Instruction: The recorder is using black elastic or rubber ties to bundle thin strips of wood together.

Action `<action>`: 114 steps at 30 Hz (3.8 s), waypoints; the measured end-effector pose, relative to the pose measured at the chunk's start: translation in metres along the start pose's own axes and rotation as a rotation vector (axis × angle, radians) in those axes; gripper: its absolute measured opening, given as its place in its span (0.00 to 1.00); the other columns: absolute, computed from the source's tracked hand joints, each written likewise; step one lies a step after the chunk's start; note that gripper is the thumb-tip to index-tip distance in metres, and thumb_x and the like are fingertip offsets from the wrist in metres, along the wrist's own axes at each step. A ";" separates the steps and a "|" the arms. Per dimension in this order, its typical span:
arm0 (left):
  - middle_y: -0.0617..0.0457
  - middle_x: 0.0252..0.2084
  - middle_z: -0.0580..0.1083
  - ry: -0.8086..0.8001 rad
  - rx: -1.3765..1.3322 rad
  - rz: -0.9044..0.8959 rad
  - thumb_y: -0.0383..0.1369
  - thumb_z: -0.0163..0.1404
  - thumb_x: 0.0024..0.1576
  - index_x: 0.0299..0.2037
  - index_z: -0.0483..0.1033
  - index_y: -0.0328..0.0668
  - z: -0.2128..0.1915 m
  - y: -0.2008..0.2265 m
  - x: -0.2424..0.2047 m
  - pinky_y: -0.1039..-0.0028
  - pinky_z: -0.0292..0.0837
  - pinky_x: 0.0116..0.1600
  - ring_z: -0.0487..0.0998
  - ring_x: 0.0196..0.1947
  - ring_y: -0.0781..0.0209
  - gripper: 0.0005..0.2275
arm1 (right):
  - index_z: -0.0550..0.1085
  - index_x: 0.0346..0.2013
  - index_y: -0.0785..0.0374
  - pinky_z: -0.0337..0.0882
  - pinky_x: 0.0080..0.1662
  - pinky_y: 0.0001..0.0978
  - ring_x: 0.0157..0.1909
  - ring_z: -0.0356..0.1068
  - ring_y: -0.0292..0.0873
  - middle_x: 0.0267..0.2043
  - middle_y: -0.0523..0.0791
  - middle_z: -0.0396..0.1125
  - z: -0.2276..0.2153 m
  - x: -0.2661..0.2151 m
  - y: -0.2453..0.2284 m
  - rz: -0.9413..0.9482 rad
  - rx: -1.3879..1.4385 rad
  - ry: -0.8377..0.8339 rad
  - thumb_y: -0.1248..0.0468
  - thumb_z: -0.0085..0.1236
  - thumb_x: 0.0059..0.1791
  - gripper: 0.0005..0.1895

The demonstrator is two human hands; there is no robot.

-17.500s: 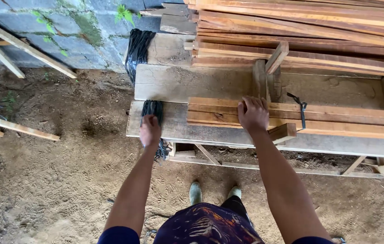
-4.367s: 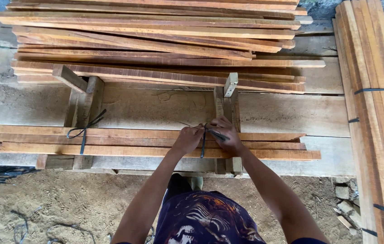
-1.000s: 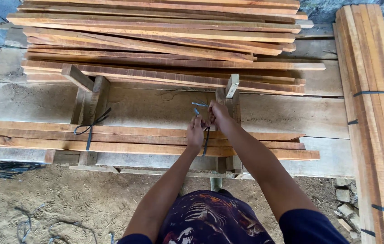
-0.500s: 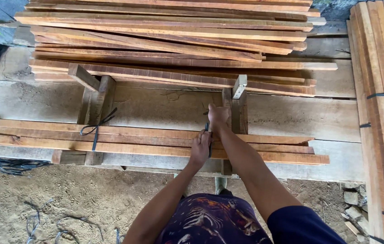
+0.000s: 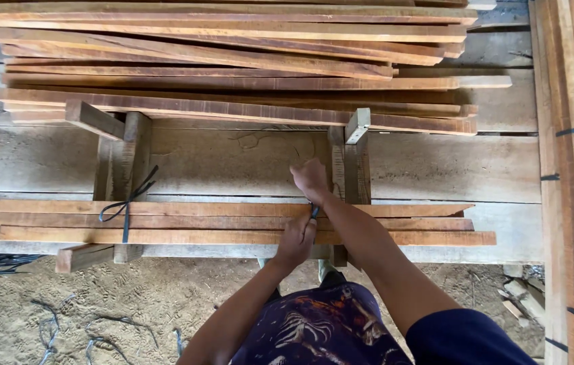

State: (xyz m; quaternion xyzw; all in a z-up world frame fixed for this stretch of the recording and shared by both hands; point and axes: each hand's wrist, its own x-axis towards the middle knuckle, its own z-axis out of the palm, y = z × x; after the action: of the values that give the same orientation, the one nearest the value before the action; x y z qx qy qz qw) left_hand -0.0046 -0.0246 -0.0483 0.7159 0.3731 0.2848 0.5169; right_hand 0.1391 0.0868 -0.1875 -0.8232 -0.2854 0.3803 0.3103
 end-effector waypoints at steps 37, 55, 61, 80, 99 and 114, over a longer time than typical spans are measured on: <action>0.52 0.20 0.65 0.163 -0.378 -0.225 0.39 0.33 0.73 0.25 0.63 0.47 0.011 -0.012 0.021 0.67 0.70 0.42 0.68 0.24 0.62 0.20 | 0.58 0.15 0.51 0.52 0.26 0.45 0.15 0.48 0.33 0.13 0.38 0.47 -0.068 -0.026 -0.040 0.198 0.485 0.185 0.57 0.53 0.50 0.21; 0.52 0.17 0.67 0.097 -0.222 -0.167 0.38 0.33 0.72 0.25 0.66 0.45 0.001 0.003 0.018 0.70 0.67 0.33 0.66 0.19 0.63 0.21 | 0.82 0.37 0.74 0.77 0.46 0.57 0.51 0.76 0.65 0.42 0.61 0.76 -0.005 0.001 -0.013 0.175 -0.185 -0.078 0.53 0.57 0.46 0.23; 0.55 0.19 0.63 0.125 -0.387 -0.202 0.39 0.33 0.73 0.25 0.62 0.47 0.000 0.023 0.029 0.71 0.64 0.36 0.61 0.21 0.68 0.20 | 0.74 0.15 0.62 0.66 0.27 0.44 0.24 0.68 0.48 0.17 0.49 0.66 -0.020 -0.005 -0.019 0.058 0.006 0.147 0.57 0.55 0.47 0.18; 0.50 0.20 0.65 0.057 -0.216 -0.145 0.40 0.31 0.73 0.27 0.64 0.48 -0.009 0.016 0.015 0.70 0.66 0.33 0.66 0.20 0.65 0.20 | 0.59 0.08 0.54 0.54 0.22 0.37 0.18 0.48 0.33 0.10 0.40 0.48 -0.045 -0.037 -0.053 -0.096 0.143 0.211 0.59 0.53 0.45 0.22; 0.46 0.21 0.72 0.079 -0.194 -0.236 0.39 0.39 0.69 0.29 0.72 0.42 -0.001 -0.013 0.013 0.62 0.69 0.36 0.72 0.24 0.54 0.17 | 0.80 0.34 0.77 0.79 0.46 0.58 0.48 0.76 0.68 0.38 0.64 0.75 -0.008 -0.018 -0.032 -0.012 -0.343 -0.075 0.55 0.55 0.50 0.22; 0.49 0.21 0.69 -0.002 -0.303 -0.275 0.37 0.35 0.72 0.28 0.68 0.41 -0.022 -0.008 0.050 0.66 0.72 0.37 0.72 0.24 0.59 0.18 | 0.71 0.27 0.57 0.57 0.27 0.43 0.19 0.51 0.37 0.18 0.42 0.56 -0.134 -0.063 -0.034 -0.040 0.212 -0.060 0.58 0.35 0.58 0.19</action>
State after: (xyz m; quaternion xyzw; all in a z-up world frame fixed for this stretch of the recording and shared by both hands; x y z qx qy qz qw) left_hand 0.0039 0.0305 -0.0481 0.5724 0.4198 0.2638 0.6531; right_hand 0.2040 0.0244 -0.0654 -0.7682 -0.2689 0.4266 0.3944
